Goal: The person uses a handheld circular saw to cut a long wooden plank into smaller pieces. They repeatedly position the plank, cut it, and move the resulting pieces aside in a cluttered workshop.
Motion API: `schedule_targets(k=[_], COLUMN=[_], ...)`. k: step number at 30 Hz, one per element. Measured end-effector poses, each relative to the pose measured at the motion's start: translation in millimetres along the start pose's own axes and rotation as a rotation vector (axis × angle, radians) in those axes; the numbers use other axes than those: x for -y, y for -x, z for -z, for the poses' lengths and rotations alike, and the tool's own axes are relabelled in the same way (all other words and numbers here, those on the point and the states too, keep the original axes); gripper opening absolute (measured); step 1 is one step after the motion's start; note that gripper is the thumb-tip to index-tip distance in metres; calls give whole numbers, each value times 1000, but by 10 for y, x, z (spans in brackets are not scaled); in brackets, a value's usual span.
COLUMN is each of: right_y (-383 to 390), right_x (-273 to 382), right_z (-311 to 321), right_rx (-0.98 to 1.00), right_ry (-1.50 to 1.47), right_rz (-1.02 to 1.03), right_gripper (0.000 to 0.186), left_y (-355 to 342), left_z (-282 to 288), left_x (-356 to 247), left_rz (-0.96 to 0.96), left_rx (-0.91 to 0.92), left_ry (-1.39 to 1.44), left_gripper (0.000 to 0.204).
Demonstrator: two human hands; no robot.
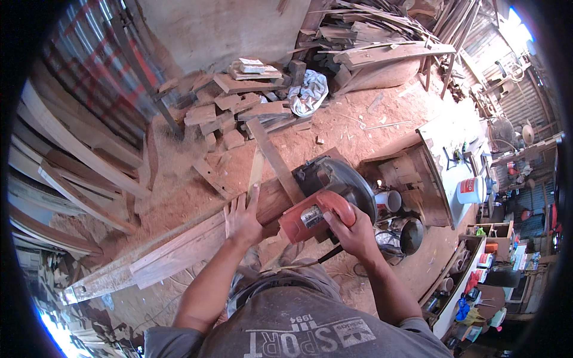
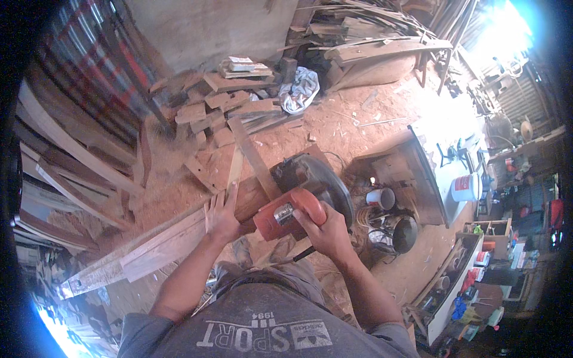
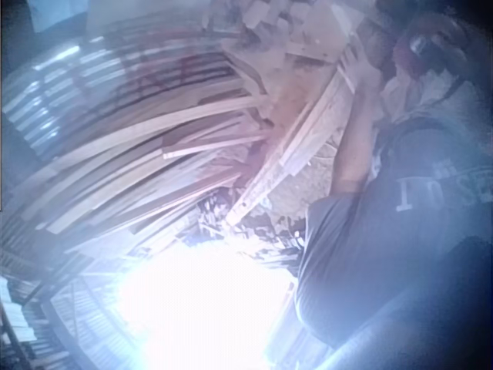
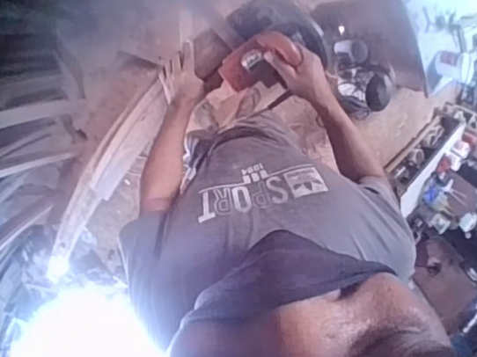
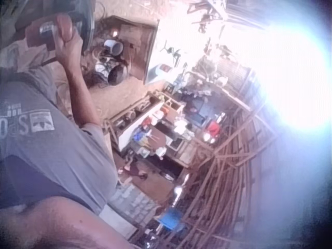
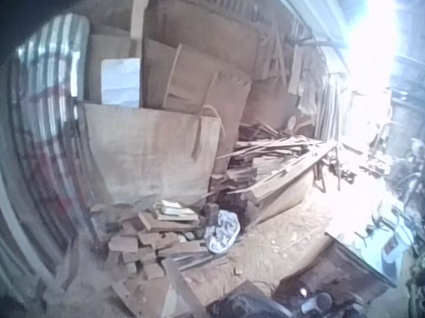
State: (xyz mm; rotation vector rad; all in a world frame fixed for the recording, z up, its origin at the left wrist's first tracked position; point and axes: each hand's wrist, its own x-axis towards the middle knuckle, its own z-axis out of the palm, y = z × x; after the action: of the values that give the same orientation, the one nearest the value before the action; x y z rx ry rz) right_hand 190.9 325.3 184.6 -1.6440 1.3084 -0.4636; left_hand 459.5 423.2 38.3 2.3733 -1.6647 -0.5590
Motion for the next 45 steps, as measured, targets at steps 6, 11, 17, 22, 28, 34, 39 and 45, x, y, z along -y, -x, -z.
schedule_targets(k=[6,11,17,22,28,34,39,45], right_y=[-81,-160,-207,-238,-260,-305,-351,-393], right_x=[-55,-5,-7,89,207,305,270,286], right_z=[-33,-73,-112,-157,-169,-203,-211,-239], right_rx=[4,11,7,-6,14,10,13,11], right_ry=[-26,-38,-81,-157,-146,-182,-153,-160], right_rz=[-19,-14,-1,55,-33,-86,-69,-66], right_gripper=[41,41,37,31,24,24,25,26], left_y=[14,34,45,31,48,57,57,68], left_z=[283,276,171,274,269,330,324,294], left_x=[-138,-111,-63,-76,-60,-66,-50,-47], left_rz=[-4,-34,-44,-32,-38,-47,-57,-75], left_rx=[59,4,-37,59,28,34,31,-43], left_ry=[58,58,22,45,47,117,124,143], left_gripper=[142,141,142,141,140,141,138,135])
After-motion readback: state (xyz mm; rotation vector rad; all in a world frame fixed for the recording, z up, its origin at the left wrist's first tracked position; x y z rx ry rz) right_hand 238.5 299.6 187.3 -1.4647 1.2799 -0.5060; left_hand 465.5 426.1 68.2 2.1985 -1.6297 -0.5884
